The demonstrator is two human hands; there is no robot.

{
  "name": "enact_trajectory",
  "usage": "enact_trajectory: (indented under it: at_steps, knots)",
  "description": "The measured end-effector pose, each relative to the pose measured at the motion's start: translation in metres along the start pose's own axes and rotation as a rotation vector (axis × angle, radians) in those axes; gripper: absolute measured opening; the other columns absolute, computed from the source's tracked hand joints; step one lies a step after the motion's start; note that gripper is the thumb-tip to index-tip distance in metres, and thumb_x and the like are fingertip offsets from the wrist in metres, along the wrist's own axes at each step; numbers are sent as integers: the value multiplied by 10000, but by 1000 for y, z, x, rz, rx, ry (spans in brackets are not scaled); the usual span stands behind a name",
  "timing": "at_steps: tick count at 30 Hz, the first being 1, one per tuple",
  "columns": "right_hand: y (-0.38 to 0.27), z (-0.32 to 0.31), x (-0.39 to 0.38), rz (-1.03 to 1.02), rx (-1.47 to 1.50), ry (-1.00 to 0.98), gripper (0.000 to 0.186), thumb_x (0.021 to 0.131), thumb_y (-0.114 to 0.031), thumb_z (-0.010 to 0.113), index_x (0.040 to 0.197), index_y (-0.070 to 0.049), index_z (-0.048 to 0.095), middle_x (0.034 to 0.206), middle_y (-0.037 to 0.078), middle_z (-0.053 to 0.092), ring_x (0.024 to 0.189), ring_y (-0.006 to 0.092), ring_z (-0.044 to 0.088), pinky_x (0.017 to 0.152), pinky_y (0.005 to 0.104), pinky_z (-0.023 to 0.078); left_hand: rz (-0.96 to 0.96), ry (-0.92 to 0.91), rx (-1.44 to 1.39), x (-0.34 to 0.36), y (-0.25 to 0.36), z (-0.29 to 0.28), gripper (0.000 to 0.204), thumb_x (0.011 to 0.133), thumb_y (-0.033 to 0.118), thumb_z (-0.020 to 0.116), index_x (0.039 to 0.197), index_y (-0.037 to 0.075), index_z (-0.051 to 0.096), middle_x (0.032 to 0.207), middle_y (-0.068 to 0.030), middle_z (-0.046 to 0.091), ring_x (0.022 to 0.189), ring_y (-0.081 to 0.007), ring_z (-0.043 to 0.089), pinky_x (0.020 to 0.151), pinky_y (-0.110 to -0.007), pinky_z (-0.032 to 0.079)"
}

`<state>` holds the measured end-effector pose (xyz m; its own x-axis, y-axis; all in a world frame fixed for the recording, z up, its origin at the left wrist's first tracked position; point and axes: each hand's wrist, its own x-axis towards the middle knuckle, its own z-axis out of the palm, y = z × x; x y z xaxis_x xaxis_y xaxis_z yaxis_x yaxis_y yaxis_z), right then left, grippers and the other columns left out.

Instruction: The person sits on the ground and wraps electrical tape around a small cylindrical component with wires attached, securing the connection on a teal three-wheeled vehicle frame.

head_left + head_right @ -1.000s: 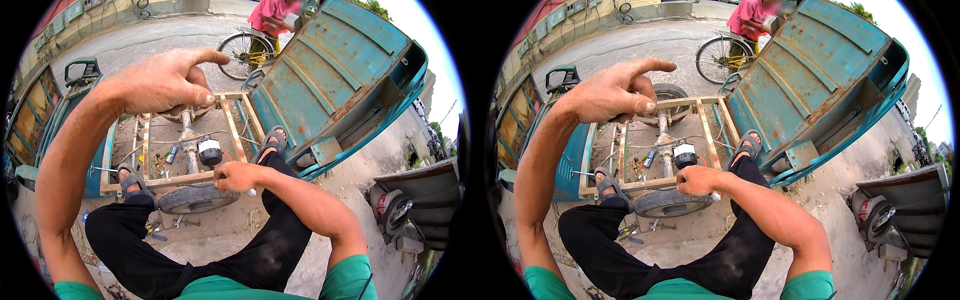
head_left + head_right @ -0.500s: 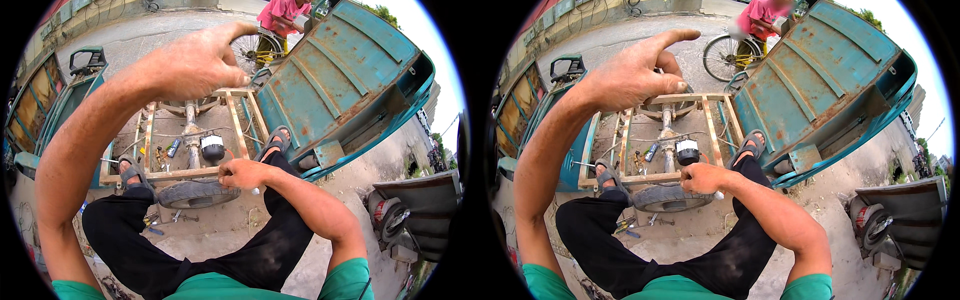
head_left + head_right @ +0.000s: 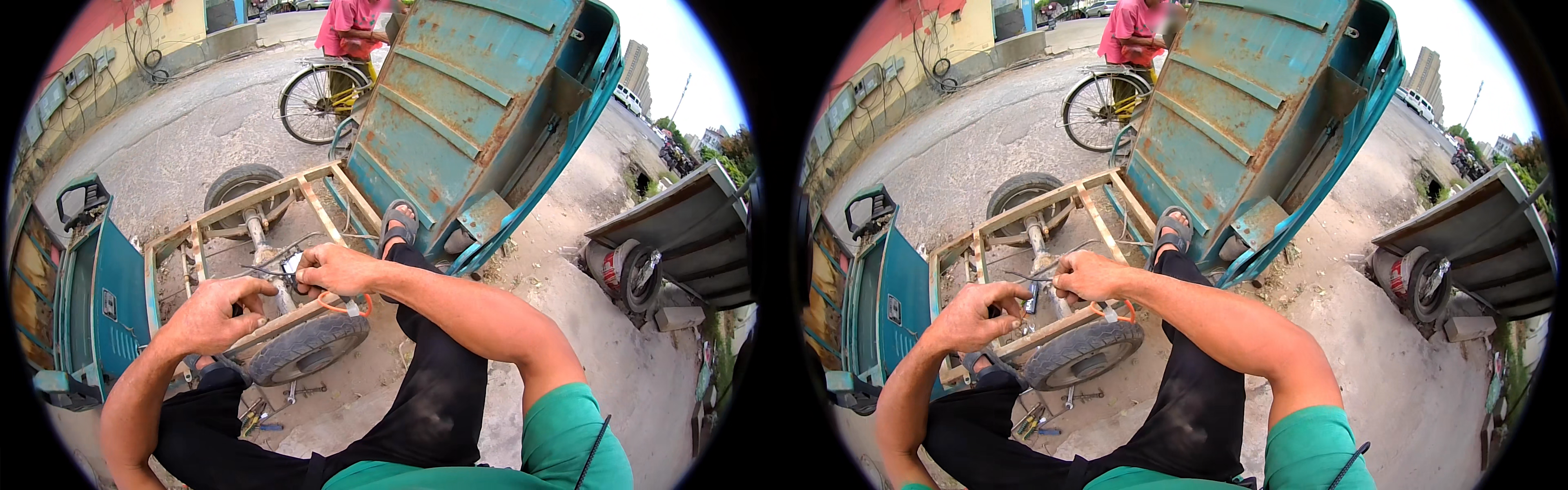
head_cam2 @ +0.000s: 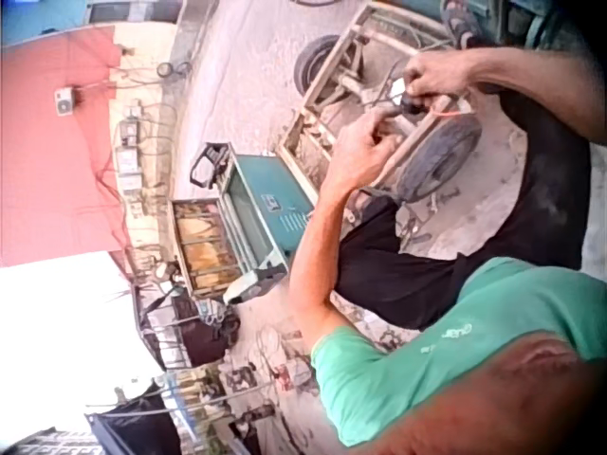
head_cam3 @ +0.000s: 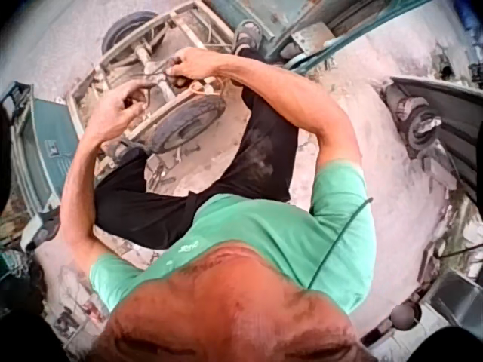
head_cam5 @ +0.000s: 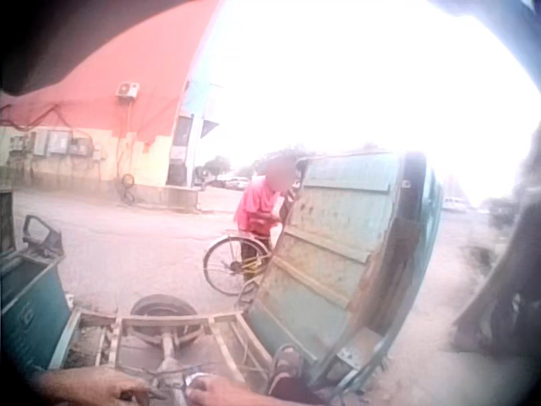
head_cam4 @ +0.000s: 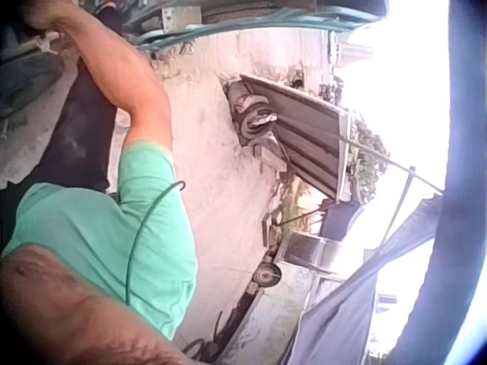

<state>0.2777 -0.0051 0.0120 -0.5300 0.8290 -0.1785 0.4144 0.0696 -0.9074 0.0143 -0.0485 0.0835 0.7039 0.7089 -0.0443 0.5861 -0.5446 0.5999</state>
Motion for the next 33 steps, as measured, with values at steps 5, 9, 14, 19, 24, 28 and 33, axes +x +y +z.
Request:
enact_trajectory:
  at_steps: [5,9,14,19,24,28,33]
  knots:
    - [-2,2,1,0,215,5,286,1030,-222,565,1059,49,652,949,78,722,807,119,673,710,292,537,-101,-9,12,9,-40,6,372,851,132,725,1204,18,689,894,-112,746,826,-228,708,772,-375,550]
    - [-10,8,1,-82,180,-145,273,1057,-227,559,1090,37,623,998,69,693,860,121,651,764,286,525,-92,7,-229,16,-57,-1,444,887,242,723,1256,3,664,884,-71,749,729,-178,644,676,-343,510]
    - [-20,20,-1,-39,150,-213,269,1076,-242,539,1080,17,612,1015,54,667,922,132,654,775,288,533,-144,55,-689,5,-40,-1,428,968,218,640,1308,-42,623,851,-74,716,709,-96,610,630,-263,488]
    - [-17,27,3,-32,151,-141,275,1050,-233,562,1086,30,629,1013,84,716,883,135,672,819,310,534,-103,228,-576,4,-46,12,326,1008,256,609,1097,-41,713,822,-66,710,699,-98,617,607,-261,489]
    - [-21,29,3,-46,92,-74,282,1061,-212,539,1150,46,613,1058,77,689,968,139,643,847,305,522,-138,272,-583,5,-52,10,316,1011,250,603,1065,-40,714,793,-60,705,639,-94,598,590,-261,484]
    - [-19,29,2,-62,148,-108,261,1058,-211,553,1108,35,624,1029,69,690,958,137,650,833,302,521,-133,233,-532,5,-47,6,289,1003,224,609,1063,-38,716,791,-65,711,638,-87,595,589,-259,482]
    - [-18,35,0,-80,56,-126,245,1027,-201,583,1032,34,651,979,81,718,900,148,694,816,312,532,-96,193,-465,1,-44,10,270,991,198,616,1057,-43,720,780,-66,720,659,-83,602,605,-256,485]
